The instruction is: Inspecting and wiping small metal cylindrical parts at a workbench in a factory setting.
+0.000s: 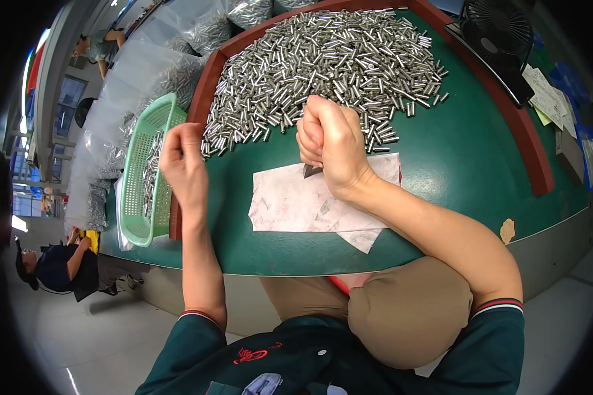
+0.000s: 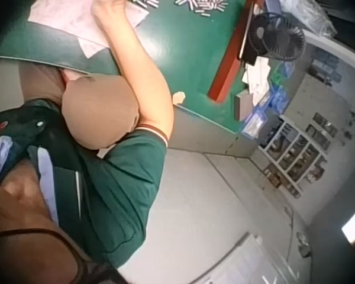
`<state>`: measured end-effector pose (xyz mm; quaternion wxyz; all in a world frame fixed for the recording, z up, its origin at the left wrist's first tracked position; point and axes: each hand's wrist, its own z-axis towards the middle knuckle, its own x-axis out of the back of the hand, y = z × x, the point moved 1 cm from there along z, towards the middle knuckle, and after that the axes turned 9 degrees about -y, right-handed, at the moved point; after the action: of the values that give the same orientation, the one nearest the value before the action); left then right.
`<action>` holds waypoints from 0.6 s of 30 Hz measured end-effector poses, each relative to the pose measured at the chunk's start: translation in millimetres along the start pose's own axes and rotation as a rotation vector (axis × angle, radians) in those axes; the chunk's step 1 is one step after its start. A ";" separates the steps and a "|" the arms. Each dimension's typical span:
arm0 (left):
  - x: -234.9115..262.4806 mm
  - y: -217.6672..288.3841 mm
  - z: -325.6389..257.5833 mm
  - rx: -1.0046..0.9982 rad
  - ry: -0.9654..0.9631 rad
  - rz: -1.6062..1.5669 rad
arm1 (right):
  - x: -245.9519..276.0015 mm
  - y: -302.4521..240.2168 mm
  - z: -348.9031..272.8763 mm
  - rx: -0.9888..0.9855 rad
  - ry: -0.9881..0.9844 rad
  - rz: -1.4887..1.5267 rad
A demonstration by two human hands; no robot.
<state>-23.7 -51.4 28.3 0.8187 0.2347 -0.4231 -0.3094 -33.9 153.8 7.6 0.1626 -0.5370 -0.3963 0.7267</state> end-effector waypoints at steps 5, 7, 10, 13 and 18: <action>56.5 25.1 9.0 -0.161 0.396 0.335 | 0.2 0.5 -0.3 -0.008 -0.011 0.004; 75.3 24.4 12.1 -0.206 0.448 0.406 | -1.8 0.3 -0.5 -0.002 -0.008 0.023; 93.4 5.7 16.5 -0.005 0.251 0.646 | 1.5 2.9 1.3 0.003 -0.003 0.030; 105.2 -12.8 9.8 0.113 -0.014 0.905 | -2.3 1.2 0.9 0.011 -0.016 0.030; 42.6 17.0 10.5 -0.102 -0.118 0.498 | 2.5 -0.5 0.7 0.007 0.003 0.014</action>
<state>-8.1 -70.8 68.2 0.8542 0.0634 -0.4988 -0.1324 -35.6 155.4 6.4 0.1600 -0.5404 -0.3895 0.7285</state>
